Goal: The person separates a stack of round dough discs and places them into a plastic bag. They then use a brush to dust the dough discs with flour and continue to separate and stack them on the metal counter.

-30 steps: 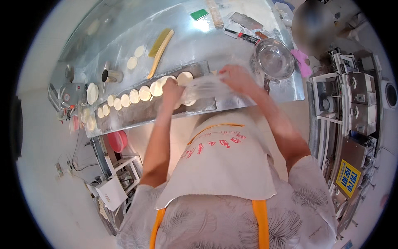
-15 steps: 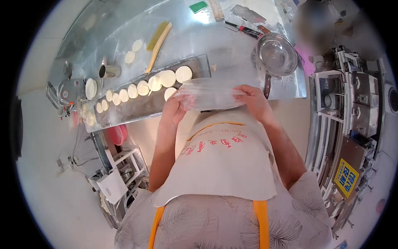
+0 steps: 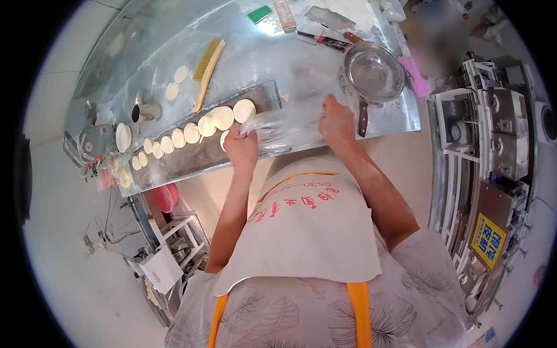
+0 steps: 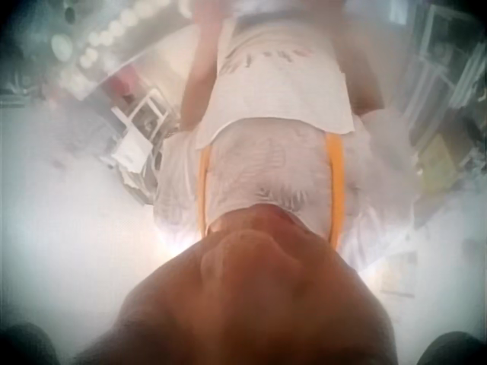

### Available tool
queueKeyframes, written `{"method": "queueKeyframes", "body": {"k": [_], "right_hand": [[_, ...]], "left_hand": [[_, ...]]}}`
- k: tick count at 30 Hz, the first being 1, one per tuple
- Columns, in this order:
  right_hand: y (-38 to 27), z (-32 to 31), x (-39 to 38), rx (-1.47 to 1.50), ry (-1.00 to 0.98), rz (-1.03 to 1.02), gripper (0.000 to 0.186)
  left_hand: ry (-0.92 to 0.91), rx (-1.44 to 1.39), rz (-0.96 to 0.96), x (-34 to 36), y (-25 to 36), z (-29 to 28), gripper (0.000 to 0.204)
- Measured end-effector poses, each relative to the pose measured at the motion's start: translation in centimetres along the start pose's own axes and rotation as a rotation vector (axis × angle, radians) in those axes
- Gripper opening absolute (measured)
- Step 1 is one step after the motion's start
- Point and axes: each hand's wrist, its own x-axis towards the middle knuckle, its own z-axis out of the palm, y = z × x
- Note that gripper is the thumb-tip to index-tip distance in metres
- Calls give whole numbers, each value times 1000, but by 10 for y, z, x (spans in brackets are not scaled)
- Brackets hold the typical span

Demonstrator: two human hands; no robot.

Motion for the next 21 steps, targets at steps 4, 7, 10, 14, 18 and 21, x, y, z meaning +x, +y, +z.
{"method": "queueKeyframes", "body": {"k": [4, 7, 10, 14, 18, 21], "right_hand": [[-10, -10, 3, 251, -105, -3, 26], [-17, -28, 3, 366, -234, 28, 33], [-3, -22, 8, 103, -190, -64, 41], [-7, -19, 3, 118, -155, -61, 44], [5, -13, 3, 38, -66, -45, 41], [9, -12, 4, 122, -81, -14, 41]], "left_hand": [[51, 168, -12, 5, -14, 22, 21], [-19, -70, -169, 7, -11, 23, 34], [-34, -141, -222, 6, 6, 25, 43], [-64, -103, -335, 10, 7, 29, 44], [-73, -74, -234, 11, -16, 26, 41], [-136, 46, -220, 18, -38, 34, 36]]}}
